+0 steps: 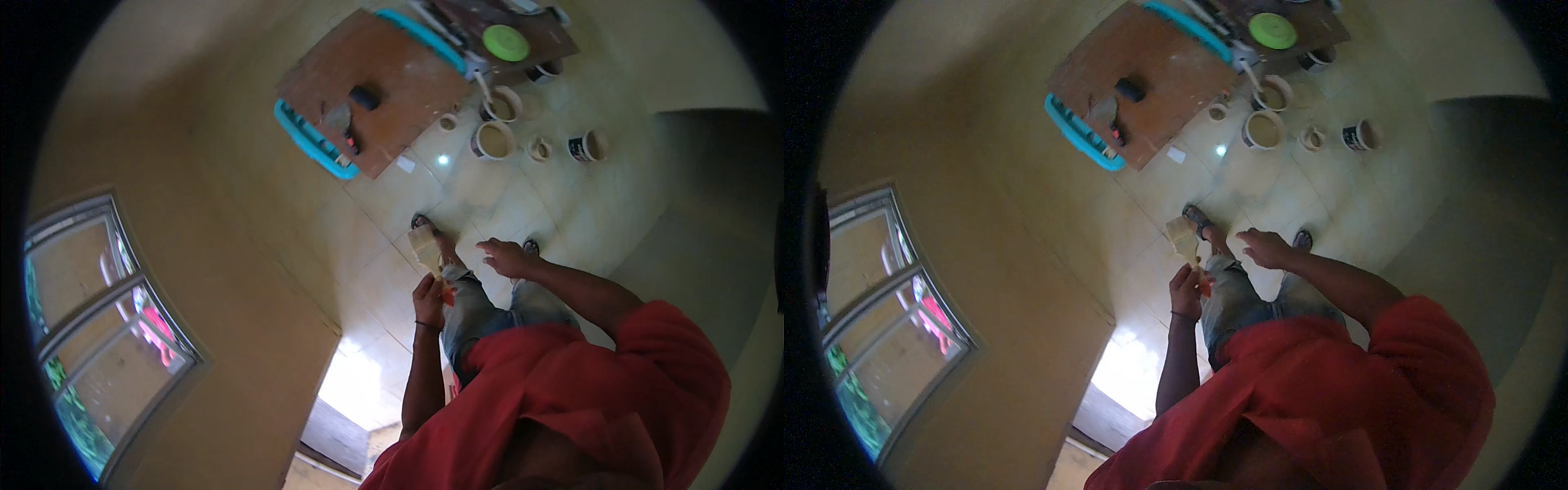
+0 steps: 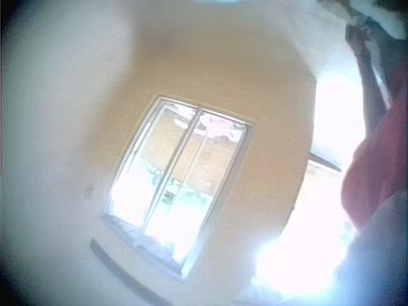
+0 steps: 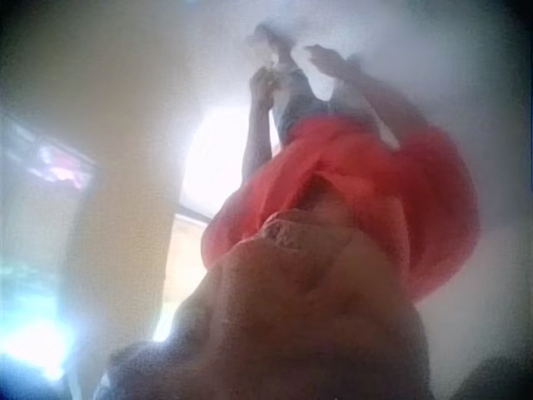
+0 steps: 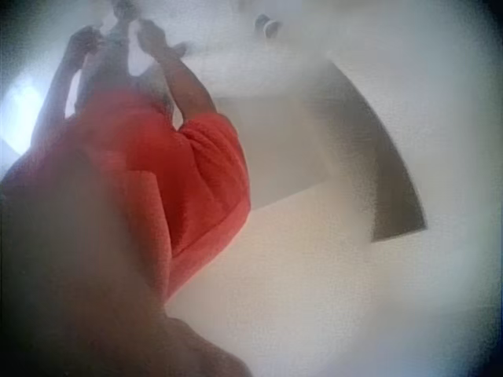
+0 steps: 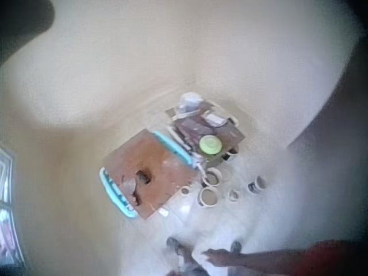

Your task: The person walks to a sink, washes a paintbrush, and returns to a room with paint supplies. They sit on the floor and stir paint in a bucket using a stick, then pour some paint into a smaller container.

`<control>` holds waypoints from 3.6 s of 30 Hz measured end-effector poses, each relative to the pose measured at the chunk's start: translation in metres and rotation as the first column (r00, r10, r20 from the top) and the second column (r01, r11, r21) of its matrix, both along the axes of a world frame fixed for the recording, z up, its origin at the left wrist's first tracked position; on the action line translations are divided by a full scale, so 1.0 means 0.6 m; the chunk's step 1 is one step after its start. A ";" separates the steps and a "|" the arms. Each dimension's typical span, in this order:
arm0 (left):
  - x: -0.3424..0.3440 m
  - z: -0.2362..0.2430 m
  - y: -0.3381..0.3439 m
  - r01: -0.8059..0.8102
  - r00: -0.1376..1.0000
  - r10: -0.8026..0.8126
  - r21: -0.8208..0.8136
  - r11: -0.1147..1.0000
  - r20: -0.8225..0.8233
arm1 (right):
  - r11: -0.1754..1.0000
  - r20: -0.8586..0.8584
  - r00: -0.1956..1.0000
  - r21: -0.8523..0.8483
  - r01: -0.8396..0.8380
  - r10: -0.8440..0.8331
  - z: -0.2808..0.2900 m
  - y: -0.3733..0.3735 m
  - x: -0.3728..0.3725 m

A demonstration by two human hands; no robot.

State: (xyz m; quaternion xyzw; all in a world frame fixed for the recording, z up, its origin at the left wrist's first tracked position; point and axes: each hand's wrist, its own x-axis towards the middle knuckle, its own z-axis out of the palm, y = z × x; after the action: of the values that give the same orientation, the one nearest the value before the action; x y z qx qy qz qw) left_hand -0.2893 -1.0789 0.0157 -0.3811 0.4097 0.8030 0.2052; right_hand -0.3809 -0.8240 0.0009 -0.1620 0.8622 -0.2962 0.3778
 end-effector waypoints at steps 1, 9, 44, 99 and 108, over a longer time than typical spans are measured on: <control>-0.009 0.012 0.031 0.050 0.999 -0.049 0.020 0.999 -0.015 | 1.000 -0.061 0.998 -0.011 0.010 -0.010 0.046 0.022 0.015; -0.035 0.132 0.358 0.596 0.781 -0.621 -0.220 0.773 -0.069 | 0.995 -0.776 0.628 -0.093 -0.035 -0.050 0.165 0.254 0.138; 0.117 0.307 1.286 0.918 -0.282 -0.695 -0.396 0.004 -0.662 | -0.571 0.615 -0.167 -0.783 -0.249 -0.771 0.440 1.039 0.568; -0.018 0.474 1.692 0.663 0.288 -0.392 -0.114 0.740 -0.874 | 0.459 -0.526 -0.052 -0.782 0.421 -0.849 0.490 1.531 0.351; -0.042 0.469 1.841 0.413 0.116 -0.486 -0.403 0.817 -0.866 | 0.554 -0.577 0.011 -0.778 0.296 -0.817 0.552 1.751 0.298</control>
State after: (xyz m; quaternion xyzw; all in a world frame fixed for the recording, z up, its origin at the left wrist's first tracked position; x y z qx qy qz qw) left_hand -0.3143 0.0256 0.2969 0.3087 0.5667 0.7509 0.1405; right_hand -0.2023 0.2264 0.3324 -0.0078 0.7944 -0.4607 -0.3956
